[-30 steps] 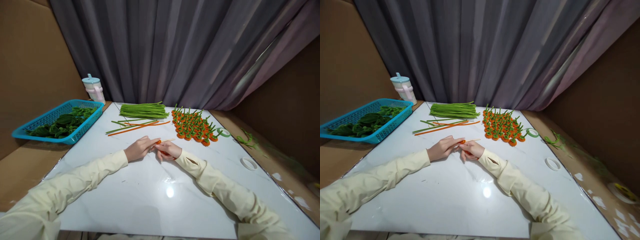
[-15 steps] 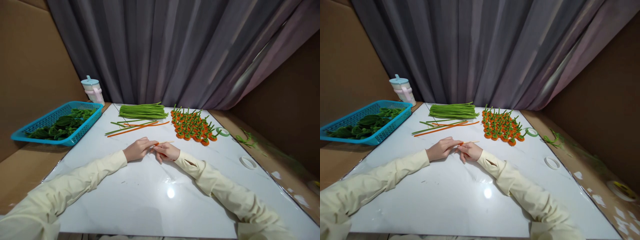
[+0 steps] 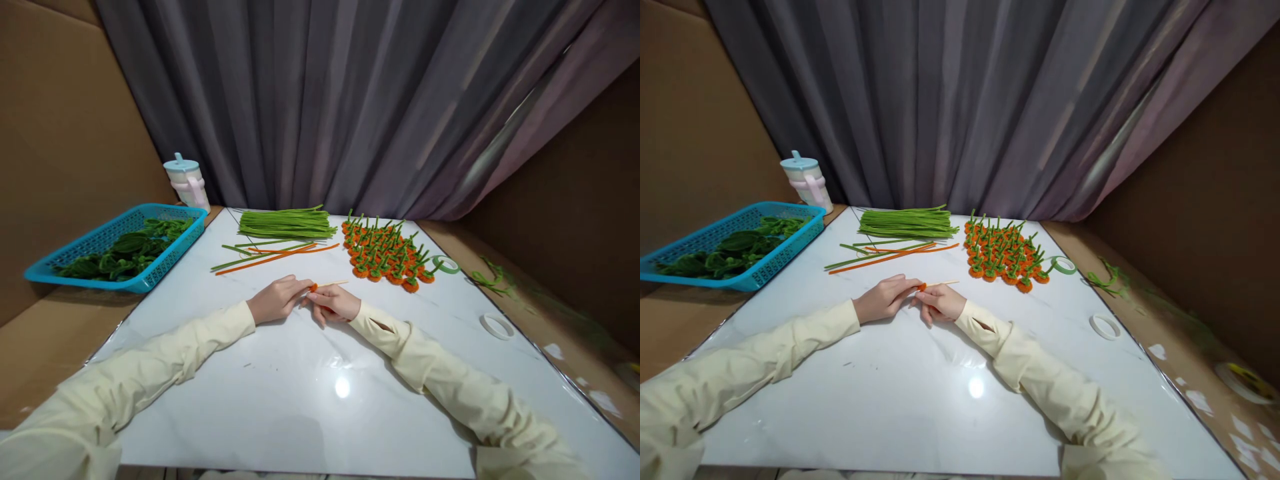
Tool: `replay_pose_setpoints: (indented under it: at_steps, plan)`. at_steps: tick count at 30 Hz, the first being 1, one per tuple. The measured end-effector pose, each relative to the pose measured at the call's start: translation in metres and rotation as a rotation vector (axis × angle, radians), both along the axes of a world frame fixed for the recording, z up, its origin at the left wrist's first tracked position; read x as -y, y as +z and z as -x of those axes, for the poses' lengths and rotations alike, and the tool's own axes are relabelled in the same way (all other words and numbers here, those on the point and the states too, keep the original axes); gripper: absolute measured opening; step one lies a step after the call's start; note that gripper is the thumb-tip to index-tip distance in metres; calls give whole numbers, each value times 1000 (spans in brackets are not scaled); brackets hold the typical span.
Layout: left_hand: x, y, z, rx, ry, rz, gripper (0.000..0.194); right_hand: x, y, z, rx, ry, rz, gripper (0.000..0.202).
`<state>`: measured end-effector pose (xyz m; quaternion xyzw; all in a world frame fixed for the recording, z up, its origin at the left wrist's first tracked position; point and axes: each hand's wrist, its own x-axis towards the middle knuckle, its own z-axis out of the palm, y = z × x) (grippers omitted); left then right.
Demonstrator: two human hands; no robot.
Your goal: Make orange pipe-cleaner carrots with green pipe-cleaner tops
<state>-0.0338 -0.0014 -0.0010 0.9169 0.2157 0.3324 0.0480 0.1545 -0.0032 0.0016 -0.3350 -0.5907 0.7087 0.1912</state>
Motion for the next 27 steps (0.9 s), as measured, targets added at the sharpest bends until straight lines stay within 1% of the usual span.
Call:
replay_pose_setpoints:
  at_steps: [4,7,10,12,15,18,21,24,27]
  plan:
    - [-1,-1,1,-50,-2,-11,37,-1,-1,-1,-2,4,5,31]
    - [-3,-2,1,-74,-6,-63,35,-1,-1,-1,-2,10,2,31]
    - [-3,-2,2,-99,24,-128,34,-2,-1,-1,1,16,-6,31]
    - [-4,-1,3,-166,57,-179,33,-2,-2,-1,4,19,-10,31]
    - [-5,5,4,-349,127,-217,33,-1,0,0,5,21,-15,31]
    - [-6,20,6,-508,210,-170,34,0,3,1,4,32,-15,31]
    - [-5,42,10,-598,241,-113,38,0,5,-1,-28,78,-5,32]
    - [-2,69,16,-662,200,26,37,-3,4,-6,-98,113,21,31]
    - [0,91,22,-648,101,266,33,-6,2,-10,-136,129,49,31]
